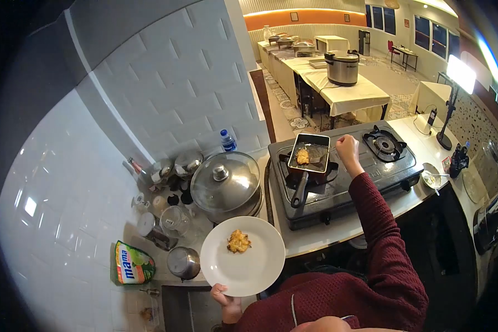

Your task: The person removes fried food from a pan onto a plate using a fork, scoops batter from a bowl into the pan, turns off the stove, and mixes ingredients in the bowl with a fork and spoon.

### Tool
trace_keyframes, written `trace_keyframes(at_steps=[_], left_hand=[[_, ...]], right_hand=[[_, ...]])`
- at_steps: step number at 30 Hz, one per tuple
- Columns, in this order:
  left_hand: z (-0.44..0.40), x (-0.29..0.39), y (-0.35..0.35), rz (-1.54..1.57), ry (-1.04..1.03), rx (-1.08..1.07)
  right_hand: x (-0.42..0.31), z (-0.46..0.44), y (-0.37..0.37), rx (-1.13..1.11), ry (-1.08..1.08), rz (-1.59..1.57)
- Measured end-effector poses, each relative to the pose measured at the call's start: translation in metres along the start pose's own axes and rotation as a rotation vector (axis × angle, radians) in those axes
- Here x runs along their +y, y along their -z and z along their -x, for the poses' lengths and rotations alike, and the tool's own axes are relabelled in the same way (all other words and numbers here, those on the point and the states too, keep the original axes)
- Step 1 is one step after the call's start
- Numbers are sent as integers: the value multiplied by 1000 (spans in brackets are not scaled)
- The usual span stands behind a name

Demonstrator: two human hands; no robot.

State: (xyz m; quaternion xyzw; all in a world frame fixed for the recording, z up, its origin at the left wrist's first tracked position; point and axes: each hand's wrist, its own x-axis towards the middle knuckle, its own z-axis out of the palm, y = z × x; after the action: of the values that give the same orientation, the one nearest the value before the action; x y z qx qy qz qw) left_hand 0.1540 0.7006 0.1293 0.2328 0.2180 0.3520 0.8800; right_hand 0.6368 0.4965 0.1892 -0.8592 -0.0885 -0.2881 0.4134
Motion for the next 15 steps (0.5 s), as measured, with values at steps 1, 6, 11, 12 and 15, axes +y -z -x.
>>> trace_keyframes(at_steps=[1,6,11,12,15], left_hand=[[2,1,0,32,22,-13],[5,3,-2,46,32,5],[4,2,-8,64,32,-27],[3,2,-2,24,31,0],[-2,-1,20,-129,-32,75]], right_hand=[[3,-3,-1,2,12,21],[11,-6,-13,-40,19,-34],[30,-10,-33,25,10,-77],[33,-10,-32,10,3,-72],[34,-12,-29,-9,11,-61]])
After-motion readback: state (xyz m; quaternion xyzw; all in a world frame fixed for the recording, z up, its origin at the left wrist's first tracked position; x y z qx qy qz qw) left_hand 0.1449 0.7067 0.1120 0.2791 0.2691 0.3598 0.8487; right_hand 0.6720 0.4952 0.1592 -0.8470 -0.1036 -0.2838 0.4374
